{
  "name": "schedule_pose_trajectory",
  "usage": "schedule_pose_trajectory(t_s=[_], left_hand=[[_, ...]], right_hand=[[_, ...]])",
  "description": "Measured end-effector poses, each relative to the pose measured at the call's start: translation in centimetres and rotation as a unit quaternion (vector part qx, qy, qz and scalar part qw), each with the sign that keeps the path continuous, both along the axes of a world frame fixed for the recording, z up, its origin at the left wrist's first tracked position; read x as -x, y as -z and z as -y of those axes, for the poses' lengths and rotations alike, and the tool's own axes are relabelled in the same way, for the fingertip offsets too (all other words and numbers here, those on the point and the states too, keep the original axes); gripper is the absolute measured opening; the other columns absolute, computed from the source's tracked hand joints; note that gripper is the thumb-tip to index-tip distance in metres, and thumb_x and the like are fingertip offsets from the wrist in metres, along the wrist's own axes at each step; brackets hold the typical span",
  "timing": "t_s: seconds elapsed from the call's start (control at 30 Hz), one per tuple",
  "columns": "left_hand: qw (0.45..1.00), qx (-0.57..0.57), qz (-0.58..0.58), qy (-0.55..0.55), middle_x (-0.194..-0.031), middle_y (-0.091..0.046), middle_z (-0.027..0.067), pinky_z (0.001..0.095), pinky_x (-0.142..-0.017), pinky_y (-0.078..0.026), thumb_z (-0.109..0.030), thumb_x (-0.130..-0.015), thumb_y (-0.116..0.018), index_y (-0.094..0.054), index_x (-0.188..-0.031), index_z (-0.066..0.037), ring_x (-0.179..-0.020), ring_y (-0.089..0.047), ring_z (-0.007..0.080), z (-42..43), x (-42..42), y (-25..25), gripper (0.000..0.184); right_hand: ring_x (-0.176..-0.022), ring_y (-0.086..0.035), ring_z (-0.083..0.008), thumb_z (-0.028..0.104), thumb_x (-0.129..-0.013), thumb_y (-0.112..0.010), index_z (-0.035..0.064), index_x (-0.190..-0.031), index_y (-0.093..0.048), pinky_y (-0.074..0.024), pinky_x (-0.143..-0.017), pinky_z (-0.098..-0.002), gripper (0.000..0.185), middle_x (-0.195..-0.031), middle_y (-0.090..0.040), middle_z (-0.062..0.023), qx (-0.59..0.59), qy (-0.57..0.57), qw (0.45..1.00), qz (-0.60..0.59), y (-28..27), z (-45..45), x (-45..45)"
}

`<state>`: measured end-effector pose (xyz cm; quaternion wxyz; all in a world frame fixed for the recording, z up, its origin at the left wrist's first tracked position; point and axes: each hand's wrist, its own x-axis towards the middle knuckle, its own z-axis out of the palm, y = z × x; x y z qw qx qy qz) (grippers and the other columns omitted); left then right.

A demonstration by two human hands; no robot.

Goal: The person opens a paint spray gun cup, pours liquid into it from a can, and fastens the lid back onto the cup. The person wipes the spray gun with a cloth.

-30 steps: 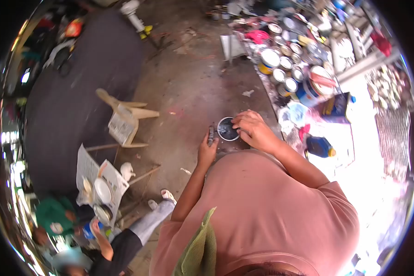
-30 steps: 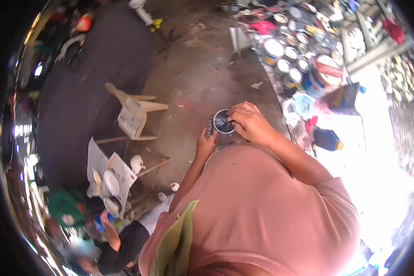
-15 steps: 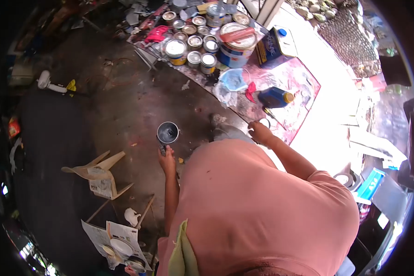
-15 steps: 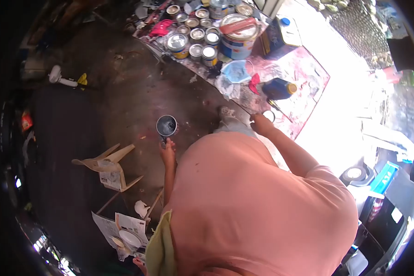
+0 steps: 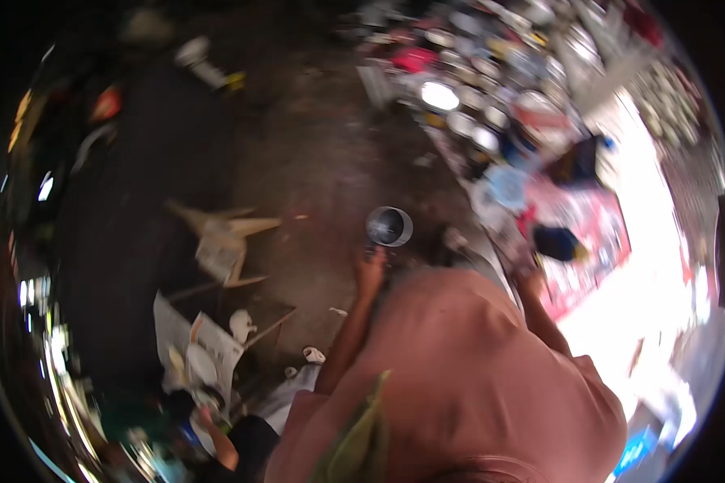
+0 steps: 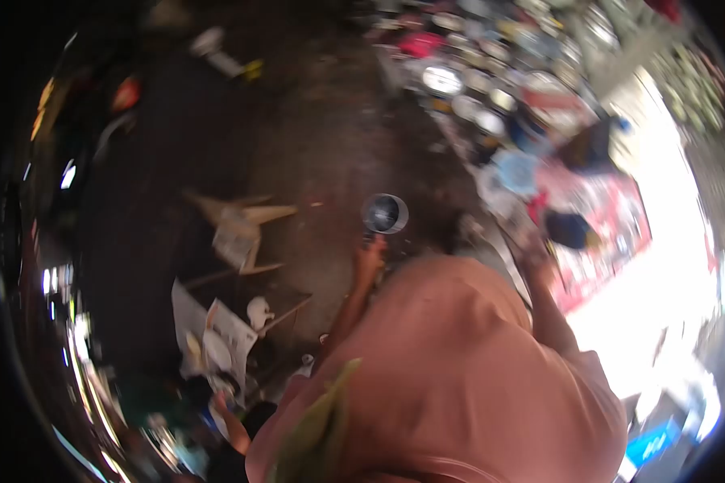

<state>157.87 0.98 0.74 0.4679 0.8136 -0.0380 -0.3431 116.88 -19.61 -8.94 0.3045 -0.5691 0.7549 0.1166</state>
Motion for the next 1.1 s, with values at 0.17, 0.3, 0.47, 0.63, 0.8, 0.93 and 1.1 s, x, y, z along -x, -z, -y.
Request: schedule_pose_trajectory(t_s=[0.17, 0.3, 0.47, 0.63, 0.8, 0.93, 1.1], left_hand=[[1.000, 0.002, 0.029, -0.005, -0.087, -0.069, 0.0107, 0.0371, -0.072, -0.052, -0.031, -0.094, -0.065, -0.051, -0.137, -0.004, -0.077, -0.067, 0.0221, -1.9, 0.8, -2.2, 0.053], [0.993, 0.017, 0.113, -0.025, -0.083, -0.069, 0.0096, 0.0328, -0.069, -0.052, -0.035, -0.093, -0.064, -0.043, -0.146, -0.006, -0.071, -0.066, 0.0156, -4.9, 0.5, 1.0, 0.063], [0.989, 0.002, 0.123, -0.086, -0.090, -0.070, 0.0148, 0.0361, -0.075, -0.052, -0.035, -0.091, -0.064, -0.041, -0.148, -0.013, -0.079, -0.068, 0.0243, -10.2, 0.0, -0.4, 0.065], [0.986, -0.034, 0.107, -0.122, -0.116, -0.065, 0.0234, 0.0433, -0.089, -0.050, -0.035, -0.091, -0.061, -0.041, -0.147, -0.011, -0.107, -0.064, 0.0377, -16.2, -1.3, -3.5, 0.064], [0.991, -0.058, 0.038, -0.117, -0.125, -0.062, 0.0237, 0.0468, -0.096, -0.047, -0.037, -0.092, -0.058, -0.041, -0.146, -0.010, -0.114, -0.060, 0.0407, -21.6, -2.4, -5.0, 0.062], [0.989, -0.060, 0.030, -0.132, -0.127, -0.061, 0.0233, 0.0456, -0.095, -0.048, -0.037, -0.092, -0.058, -0.041, -0.146, -0.010, -0.115, -0.060, 0.0395, -23.9, -2.7, -3.7, 0.063], [0.987, -0.075, -0.022, -0.140, -0.125, -0.062, 0.0225, 0.0436, -0.093, -0.049, -0.039, -0.091, -0.060, -0.042, -0.146, -0.008, -0.113, -0.062, 0.0364, -24.0, -2.6, -10.3, 0.065]], right_hand=[[-0.114, -0.058, -0.0422, 0.051, -0.079, -0.069, 0.0029, -0.134, -0.051, -0.0494, -0.093, -0.0516, 0.075, -0.121, -0.057, -0.0282, 0.133, -0.068, 0.986, -0.070, 8.7, 0.4, 3.5], [-0.114, -0.057, -0.0419, 0.048, -0.081, -0.069, 0.0022, -0.133, -0.051, -0.0486, -0.093, -0.0508, 0.071, -0.124, -0.055, -0.0284, 0.120, -0.139, 0.980, -0.073, 6.0, 1.9, 1.6], [-0.111, -0.055, -0.0405, 0.039, -0.083, -0.071, 0.0011, -0.130, -0.052, -0.0465, -0.092, -0.0484, 0.063, -0.126, -0.052, -0.0282, 0.186, -0.291, 0.930, 0.125, 0.1, 2.9, -9.1], [-0.098, -0.048, -0.0160, 0.010, -0.085, -0.073, 0.0042, -0.114, -0.046, -0.0421, -0.085, -0.0311, 0.039, -0.114, -0.044, -0.0062, -0.024, -0.259, 0.785, 0.562, -14.1, -4.8, -31.6], [-0.114, -0.053, -0.0332, 0.004, -0.071, -0.079, 0.0053, -0.095, -0.044, -0.0412, -0.100, -0.0373, 0.042, -0.132, -0.044, -0.0186, 0.049, -0.553, 0.611, 0.565, -22.5, -16.1, -42.2], [-0.119, -0.051, -0.0408, 0.004, -0.069, -0.080, 0.0054, -0.091, -0.043, -0.0404, -0.104, -0.0435, 0.043, -0.132, -0.045, -0.0225, -0.022, -0.658, 0.514, 0.550, -24.0, -21.4, -44.2], [-0.123, -0.048, -0.0429, 0.006, -0.070, -0.080, 0.0046, -0.089, -0.046, -0.0422, -0.101, -0.0458, 0.039, -0.132, -0.045, -0.0251, -0.002, -0.737, 0.446, 0.508, -23.7, -22.6, -45.4]])
